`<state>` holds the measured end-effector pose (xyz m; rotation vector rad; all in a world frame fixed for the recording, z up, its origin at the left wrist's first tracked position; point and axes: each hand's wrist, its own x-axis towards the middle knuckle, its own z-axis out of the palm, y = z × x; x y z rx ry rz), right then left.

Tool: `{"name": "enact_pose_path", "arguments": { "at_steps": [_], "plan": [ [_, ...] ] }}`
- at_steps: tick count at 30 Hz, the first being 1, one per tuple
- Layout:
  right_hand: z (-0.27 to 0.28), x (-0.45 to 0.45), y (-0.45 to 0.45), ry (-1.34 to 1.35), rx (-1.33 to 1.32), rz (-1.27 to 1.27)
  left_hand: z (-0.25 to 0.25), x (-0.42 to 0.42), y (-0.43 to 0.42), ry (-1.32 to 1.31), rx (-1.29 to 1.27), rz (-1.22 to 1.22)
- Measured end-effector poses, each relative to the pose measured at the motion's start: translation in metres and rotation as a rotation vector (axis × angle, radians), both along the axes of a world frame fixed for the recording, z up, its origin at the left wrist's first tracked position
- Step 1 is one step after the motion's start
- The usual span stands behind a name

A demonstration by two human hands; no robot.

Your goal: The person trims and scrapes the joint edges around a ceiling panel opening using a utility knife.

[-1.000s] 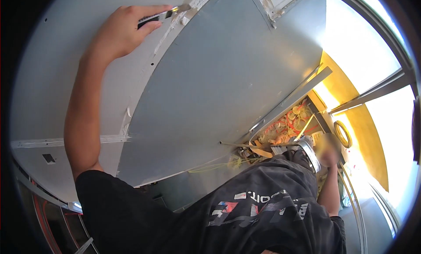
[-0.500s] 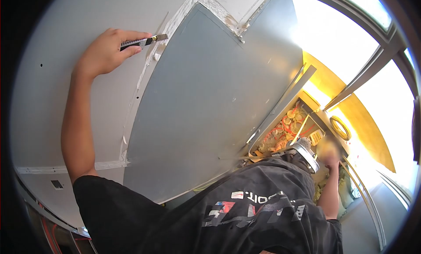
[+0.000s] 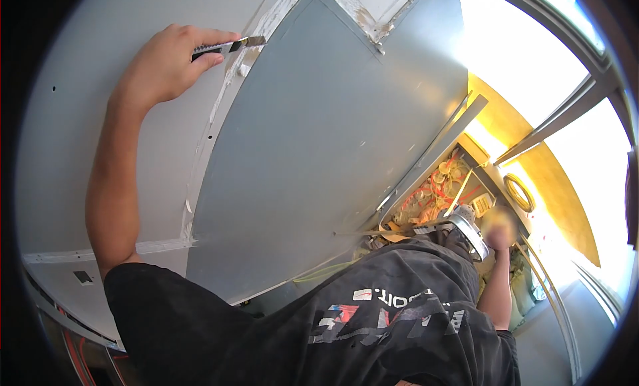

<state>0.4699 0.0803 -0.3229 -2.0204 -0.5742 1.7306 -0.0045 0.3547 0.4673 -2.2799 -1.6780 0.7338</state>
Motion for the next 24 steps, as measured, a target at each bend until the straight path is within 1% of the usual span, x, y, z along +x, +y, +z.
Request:
{"name": "enact_pose_path", "arguments": {
  "at_steps": [1,3,5,6,8,9,11,12,14,15,16,17,18,20,21,23,24],
  "plan": [
    [0.008,-0.002,0.010,-0.018,-0.018,0.045,-0.002,-0.002,-0.001,0.041,0.030,0.023],
    [0.020,-0.005,0.020,-0.023,0.010,0.041,-0.006,-0.007,-0.007,0.082,0.054,0.055],
    [0.028,-0.007,0.026,-0.038,0.046,0.055,-0.007,-0.011,-0.014,-0.007,0.061,0.027],
    [0.016,-0.003,0.023,-0.038,0.045,0.061,-0.008,-0.014,-0.018,-0.007,0.059,0.033],
    [-0.019,0.009,0.017,-0.197,0.141,0.177,-0.008,-0.018,-0.024,-0.026,0.067,-0.007],
    [-0.008,0.009,0.019,-0.199,0.144,0.175,-0.006,-0.016,-0.027,-0.027,0.071,-0.008],
    [0.023,0.009,0.016,-0.174,0.073,0.117,-0.002,-0.005,-0.032,-0.006,0.051,0.009],
    [0.023,0.014,0.011,-0.178,0.072,0.096,0.001,-0.001,-0.032,-0.009,0.052,-0.013],
    [0.017,0.025,-0.003,-0.079,0.075,-0.018,0.012,0.007,-0.024,0.084,-0.046,0.088],
    [0.027,0.027,-0.007,-0.117,0.063,-0.031,0.017,0.014,-0.018,0.086,-0.040,0.062],
    [0.031,0.034,-0.011,-0.112,0.068,-0.049,0.022,0.019,-0.015,0.074,-0.113,0.057],
    [0.036,0.038,-0.017,-0.107,0.034,-0.114,0.026,0.025,-0.011,0.065,-0.184,0.057],
    [0.037,0.040,-0.026,-0.101,-0.002,-0.173,0.026,0.038,-0.009,0.073,-0.180,0.052],
    [0.024,0.048,-0.046,-0.074,-0.008,-0.189,0.021,0.064,-0.003,0.094,-0.124,0.165],
    [0.027,0.052,-0.051,-0.058,-0.045,-0.188,0.020,0.059,0.003,0.094,-0.119,0.163],
    [0.029,0.055,-0.054,-0.038,-0.077,-0.179,0.016,0.034,0.015,0.028,-0.159,0.049],
    [0.028,0.055,-0.055,-0.054,-0.092,-0.174,0.017,0.031,0.015,0.032,-0.157,0.055]
  ]
}}
